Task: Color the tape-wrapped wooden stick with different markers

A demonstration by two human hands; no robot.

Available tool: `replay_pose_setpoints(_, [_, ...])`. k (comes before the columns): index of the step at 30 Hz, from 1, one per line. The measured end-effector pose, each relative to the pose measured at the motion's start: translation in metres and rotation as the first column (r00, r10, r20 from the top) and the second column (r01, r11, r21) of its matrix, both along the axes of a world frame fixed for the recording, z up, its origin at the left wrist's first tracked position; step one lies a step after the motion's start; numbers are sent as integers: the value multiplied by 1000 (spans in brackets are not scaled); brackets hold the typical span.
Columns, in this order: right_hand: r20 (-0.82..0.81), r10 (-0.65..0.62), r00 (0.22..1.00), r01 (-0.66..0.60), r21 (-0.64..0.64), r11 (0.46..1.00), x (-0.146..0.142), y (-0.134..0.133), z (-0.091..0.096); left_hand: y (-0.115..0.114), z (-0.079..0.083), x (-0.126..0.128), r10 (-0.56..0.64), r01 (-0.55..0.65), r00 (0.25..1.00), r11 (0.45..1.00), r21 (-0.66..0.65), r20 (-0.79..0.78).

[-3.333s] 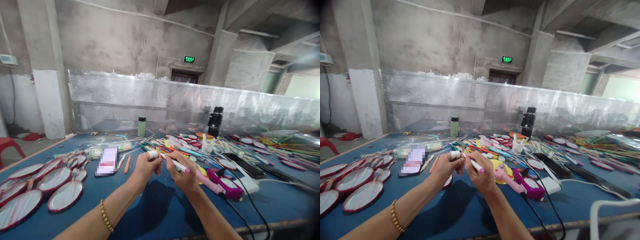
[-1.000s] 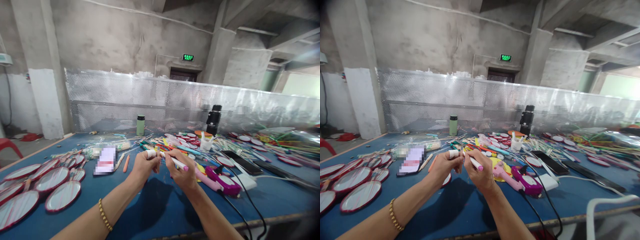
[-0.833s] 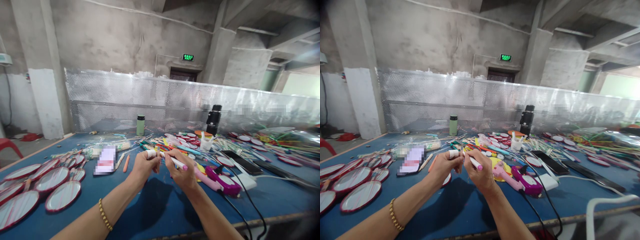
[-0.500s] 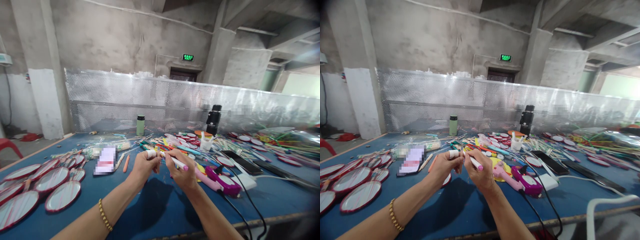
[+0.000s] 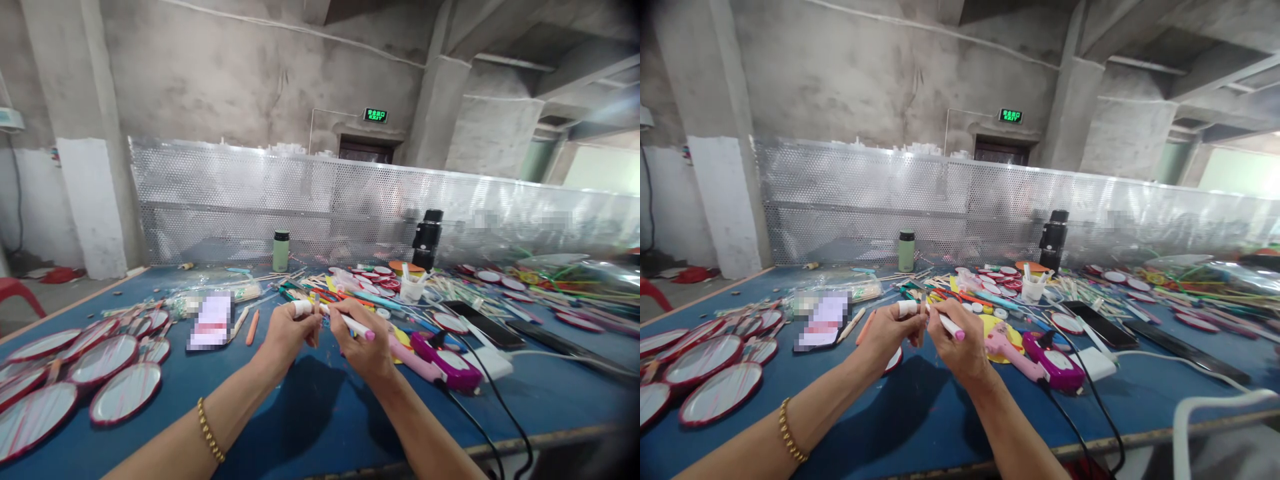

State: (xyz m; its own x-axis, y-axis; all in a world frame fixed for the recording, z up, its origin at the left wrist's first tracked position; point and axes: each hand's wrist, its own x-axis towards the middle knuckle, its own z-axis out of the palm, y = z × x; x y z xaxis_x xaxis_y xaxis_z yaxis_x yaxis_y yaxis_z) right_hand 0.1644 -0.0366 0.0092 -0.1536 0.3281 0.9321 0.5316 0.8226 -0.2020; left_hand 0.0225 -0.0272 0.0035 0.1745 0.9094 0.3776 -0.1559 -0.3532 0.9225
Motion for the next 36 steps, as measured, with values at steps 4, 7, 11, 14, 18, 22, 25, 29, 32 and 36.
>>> replay_pose_setpoints(4, [-2, 19, 1000, -19, 1, 1000, 1, 0, -1, -1, 1, 0, 3, -3, 1000, 1000, 4, 3])
replay_pose_setpoints(7, [2, 26, 1000, -26, -7, 1000, 1, 1, -2, -2, 1, 1, 4, -4, 1000, 1000, 2, 3])
replay_pose_setpoints(11, [-8, 18, 1000, -18, -22, 1000, 0, 1, -2, -1, 1, 1, 9, -9, 1000, 1000, 3, -1])
replay_pose_setpoints(14, [-6, 20, 1000, -20, -8, 1000, 0, 1, -2, 0, 0, 0, 12, -12, 1000, 1000, 6, -1])
replay_pose_setpoints(18, [1, 29, 1000, -29, 7, 1000, 1, 2, -2, 0, 0, 1, 12, -12, 1000, 1000, 6, -8])
replay_pose_setpoints(22, [10, 30, 1000, -30, 0, 1000, 1, 3, -4, 0, 1, 1, 14, -14, 1000, 1000, 5, -12])
replay_pose_setpoints(25, [2, 20, 1000, -20, -3, 1000, 1, 3, -4, -1, 0, 1, 14, -14, 1000, 1000, 4, -10])
replay_pose_setpoints(29, [-4, 31, 1000, -31, 13, 999, 1, 2, -3, -1, 0, 1, 10, -9, 1000, 1000, 5, -12])
replay_pose_setpoints(32, [9, 30, 1000, -30, 16, 999, 1, 3, -3, -1, 0, 1, 7, -7, 1000, 1000, 6, -16])
replay_pose_setpoints(36, [13, 24, 1000, -24, -6, 1000, 0, 4, -3, -1, 1, 1, 6, -6, 1000, 1000, 5, -20])
